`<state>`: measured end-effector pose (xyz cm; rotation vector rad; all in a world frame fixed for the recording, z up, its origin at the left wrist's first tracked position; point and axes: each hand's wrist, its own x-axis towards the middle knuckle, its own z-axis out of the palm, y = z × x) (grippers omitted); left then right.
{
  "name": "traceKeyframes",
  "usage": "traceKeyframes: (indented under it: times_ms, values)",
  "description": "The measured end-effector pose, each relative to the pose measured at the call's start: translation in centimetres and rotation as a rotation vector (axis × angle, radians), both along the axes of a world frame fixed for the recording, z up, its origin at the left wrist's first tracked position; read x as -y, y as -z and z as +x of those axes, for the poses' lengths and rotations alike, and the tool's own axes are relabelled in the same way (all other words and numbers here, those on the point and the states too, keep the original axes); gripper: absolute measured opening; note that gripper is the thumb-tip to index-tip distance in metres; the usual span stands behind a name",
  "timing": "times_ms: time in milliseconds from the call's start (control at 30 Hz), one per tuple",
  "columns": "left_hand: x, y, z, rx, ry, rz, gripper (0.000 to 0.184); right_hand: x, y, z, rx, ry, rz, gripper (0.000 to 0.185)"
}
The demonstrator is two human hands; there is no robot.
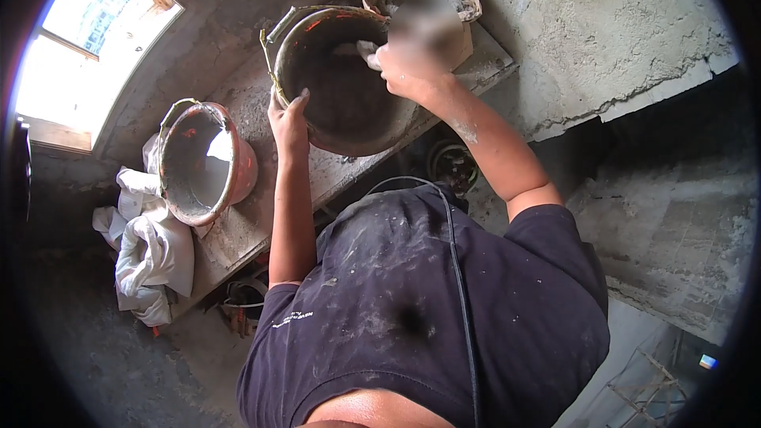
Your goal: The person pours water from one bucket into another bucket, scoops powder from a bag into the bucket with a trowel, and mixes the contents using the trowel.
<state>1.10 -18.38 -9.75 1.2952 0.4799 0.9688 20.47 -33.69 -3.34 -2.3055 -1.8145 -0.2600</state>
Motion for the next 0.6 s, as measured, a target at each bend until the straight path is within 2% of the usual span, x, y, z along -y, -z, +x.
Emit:
traceKeyframes:
  times_ms: [67,133,200,300,400,600]
  values:
    - [-0.2,0.4,0.1,0.025,0.003,0.003,0.047,0.0,0.4,-0.5,0.012,0.01,0.043,0.009]
    - [-0.2,0.6,0.1,0.016,0.005,0.0,0.047,-0.7,2.1,-0.1,0.078,0.01,0.041,0.025]
    - [-0.1,0.3,0.1,0.016,-0.002,0.002,0.048,-0.5,2.8,-1.3,0.237,-0.004,0.003,0.013]
    - [0.4,-0.2,0.1,0.024,0.009,-0.009,0.048,0.9,4.8,-3.2,0.241,-0.057,-0.128,0.012]
    - [-0.1,0.2,0.1,-0.003,-0.047,-0.013,0.048,2.4,5.0,-4.6,0.082,-0.08,-0.175,0.014]
    - [-0.3,-0.6,-0.4,-0.012,0.075,-0.009,0.048,3.9,2.1,-7.4,-0.055,-0.148,-0.232,0.017]
